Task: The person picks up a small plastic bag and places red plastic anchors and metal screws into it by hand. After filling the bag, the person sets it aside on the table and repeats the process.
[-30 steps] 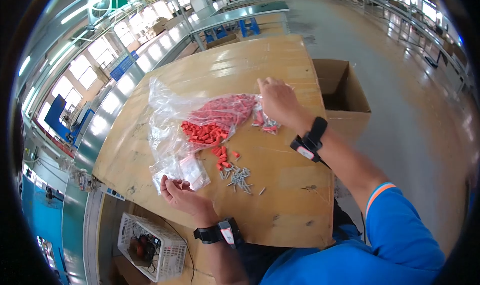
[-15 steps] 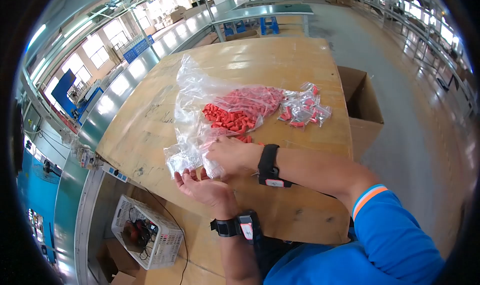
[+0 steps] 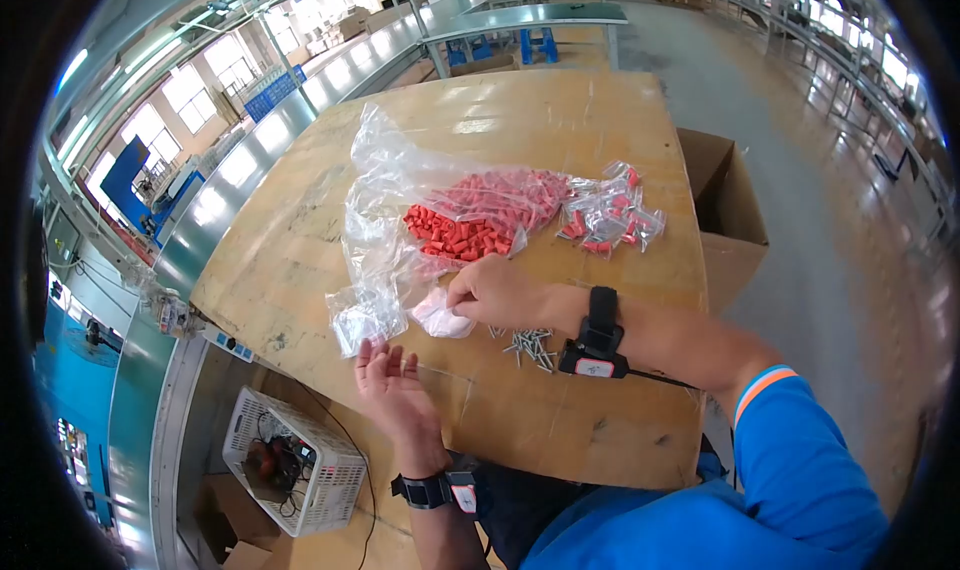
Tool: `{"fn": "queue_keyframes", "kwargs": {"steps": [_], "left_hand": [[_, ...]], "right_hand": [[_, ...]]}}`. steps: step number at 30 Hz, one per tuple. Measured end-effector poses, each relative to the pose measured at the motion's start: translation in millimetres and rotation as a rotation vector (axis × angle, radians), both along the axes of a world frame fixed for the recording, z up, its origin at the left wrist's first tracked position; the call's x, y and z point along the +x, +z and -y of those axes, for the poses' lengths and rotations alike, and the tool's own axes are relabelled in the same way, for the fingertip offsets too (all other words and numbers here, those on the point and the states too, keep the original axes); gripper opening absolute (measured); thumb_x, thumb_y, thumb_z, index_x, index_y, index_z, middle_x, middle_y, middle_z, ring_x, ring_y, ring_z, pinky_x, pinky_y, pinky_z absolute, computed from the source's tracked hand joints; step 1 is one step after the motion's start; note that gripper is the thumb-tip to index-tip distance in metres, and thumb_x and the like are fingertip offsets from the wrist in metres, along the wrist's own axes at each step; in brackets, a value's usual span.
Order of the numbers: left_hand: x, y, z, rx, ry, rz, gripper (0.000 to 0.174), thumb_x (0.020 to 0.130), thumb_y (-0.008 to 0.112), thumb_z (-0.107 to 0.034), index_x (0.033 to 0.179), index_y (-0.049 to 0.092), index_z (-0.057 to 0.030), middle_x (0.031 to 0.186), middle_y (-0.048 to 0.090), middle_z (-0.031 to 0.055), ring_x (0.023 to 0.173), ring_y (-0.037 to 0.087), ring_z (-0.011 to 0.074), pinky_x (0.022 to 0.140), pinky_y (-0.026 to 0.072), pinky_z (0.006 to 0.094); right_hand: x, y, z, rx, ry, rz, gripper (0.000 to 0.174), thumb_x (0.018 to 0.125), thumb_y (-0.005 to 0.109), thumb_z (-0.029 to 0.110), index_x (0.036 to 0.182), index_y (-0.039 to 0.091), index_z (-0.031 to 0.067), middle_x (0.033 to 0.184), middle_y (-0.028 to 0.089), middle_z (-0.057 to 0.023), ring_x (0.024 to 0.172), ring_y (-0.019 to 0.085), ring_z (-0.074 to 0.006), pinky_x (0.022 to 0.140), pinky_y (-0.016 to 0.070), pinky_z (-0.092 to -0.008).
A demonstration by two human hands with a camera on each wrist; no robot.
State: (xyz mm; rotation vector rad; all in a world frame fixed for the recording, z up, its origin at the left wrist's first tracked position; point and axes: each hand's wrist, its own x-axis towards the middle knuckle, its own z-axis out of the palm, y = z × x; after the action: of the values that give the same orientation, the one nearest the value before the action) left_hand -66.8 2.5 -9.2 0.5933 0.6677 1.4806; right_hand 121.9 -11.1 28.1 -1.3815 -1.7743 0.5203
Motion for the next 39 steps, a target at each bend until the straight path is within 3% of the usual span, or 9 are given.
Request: {"fn": "queue_keyframes", "kwargs": {"steps": [5,8,14,20,24,27,30,35,39], "left_hand": [[9.3,5.9,10.1,-0.053,-0.216,-0.158,0.048,0.083,0.051,-0.001,0.128,0.036,-0.0031,0.117,0.048,0.0109,0.106,0.049,0.0214,0.09,0.0414,0.0332],[10.3,-1.0,7.1,0.133,-0.182,-0.335,0.051,0.084,0.05,0.0,0.132,0.033,-0.0019,0.123,0.044,0.0118,0.112,0.045,0.0211,0.092,0.0393,0.031],[-12.5,-13.4,-12.4,0.257,-0.089,-0.528,0.054,0.081,0.05,0.001,0.132,0.033,0.0007,0.13,0.04,0.0153,0.122,0.038,0.0248,0.098,0.035,0.0342],[-31.5,-0.5,-9.0,0.316,-0.346,-0.586,0.052,0.08,0.048,0.002,0.13,0.036,0.0015,0.127,0.043,0.0129,0.118,0.042,0.0247,0.095,0.0385,0.0335],[-32.9,-13.2,-20.1,0.579,-0.011,-1.125,0.043,0.074,0.047,0.005,0.117,0.05,0.0022,0.114,0.051,0.0126,0.111,0.048,0.0224,0.096,0.0364,0.0305],[-47.2,-11.6,-39.5,0.57,0.142,-1.365,0.04,0.073,0.055,0.001,0.113,0.052,0.0022,0.108,0.053,0.0178,0.107,0.049,0.0317,0.094,0.0376,0.0373],[-52.6,-11.0,-67.2,0.446,0.249,-1.52,0.051,0.074,0.067,-0.012,0.119,0.048,0.0004,0.11,0.053,0.0209,0.107,0.048,0.036,0.093,0.0373,0.0413],[-43.4,0.8,-88.8,0.371,0.206,-1.794,0.069,0.07,0.075,-0.02,0.127,0.043,-0.0001,0.111,0.055,0.0203,0.107,0.049,0.0374,0.09,0.0384,0.0427],[-50.7,-8.8,-94.6,0.202,0.143,-1.459,0.056,0.071,0.074,-0.016,0.119,0.051,0.0015,0.092,0.062,0.0102,0.086,0.059,0.0246,0.074,0.0453,0.0346]], "right_hand": [[2.2,14.7,1.5,-0.125,-0.089,-0.142,0.014,0.075,0.064,0.01,0.085,0.067,0.0001,0.077,0.067,-0.0133,0.071,0.064,-0.0158,0.067,0.0486,-0.0288],[2.8,22.1,3.6,-0.087,-0.046,-0.19,0.013,0.081,0.063,0.011,0.089,0.065,0.0003,0.074,0.063,-0.0015,0.068,0.054,-0.0053,0.062,0.0449,-0.0243],[0.9,47.1,15.6,-0.141,-0.062,-0.182,0.014,0.084,0.061,0.009,0.093,0.062,-0.001,0.076,0.063,-0.002,0.071,0.053,-0.0047,0.063,0.0444,-0.023],[-8.3,31.8,20.0,0.079,0.069,-0.065,0.011,0.081,0.062,0.005,0.091,0.063,0.0006,0.084,0.065,-0.0081,0.076,0.061,-0.0123,0.067,0.0477,-0.0254],[-6.6,5.4,9.0,0.148,0.215,0.076,0.015,0.072,0.062,0.001,0.087,0.064,0.0009,0.085,0.064,-0.0134,0.082,0.062,-0.0253,0.074,0.0476,-0.0324],[-4.4,4.4,7.1,0.165,0.35,0.28,0.022,0.065,0.058,-0.003,0.085,0.065,0.0018,0.086,0.064,-0.0153,0.088,0.059,-0.0307,0.079,0.0456,-0.0366],[-17.7,16.2,-5.3,0.248,0.379,0.131,0.023,0.068,0.058,0.001,0.089,0.066,0.0021,0.088,0.065,-0.0158,0.088,0.06,-0.0301,0.078,0.0463,-0.0366],[-40.0,3.8,-29.3,-0.018,0.343,0.161,0.023,0.073,0.057,0.008,0.093,0.066,0.0011,0.091,0.065,-0.0162,0.087,0.062,-0.0297,0.077,0.0471,-0.0372],[-41.2,0.5,-28.0,-0.03,0.331,0.129,0.023,0.075,0.058,0.011,0.095,0.065,-0.0004,0.091,0.065,-0.0172,0.084,0.063,-0.0285,0.076,0.0481,-0.0363]]}}
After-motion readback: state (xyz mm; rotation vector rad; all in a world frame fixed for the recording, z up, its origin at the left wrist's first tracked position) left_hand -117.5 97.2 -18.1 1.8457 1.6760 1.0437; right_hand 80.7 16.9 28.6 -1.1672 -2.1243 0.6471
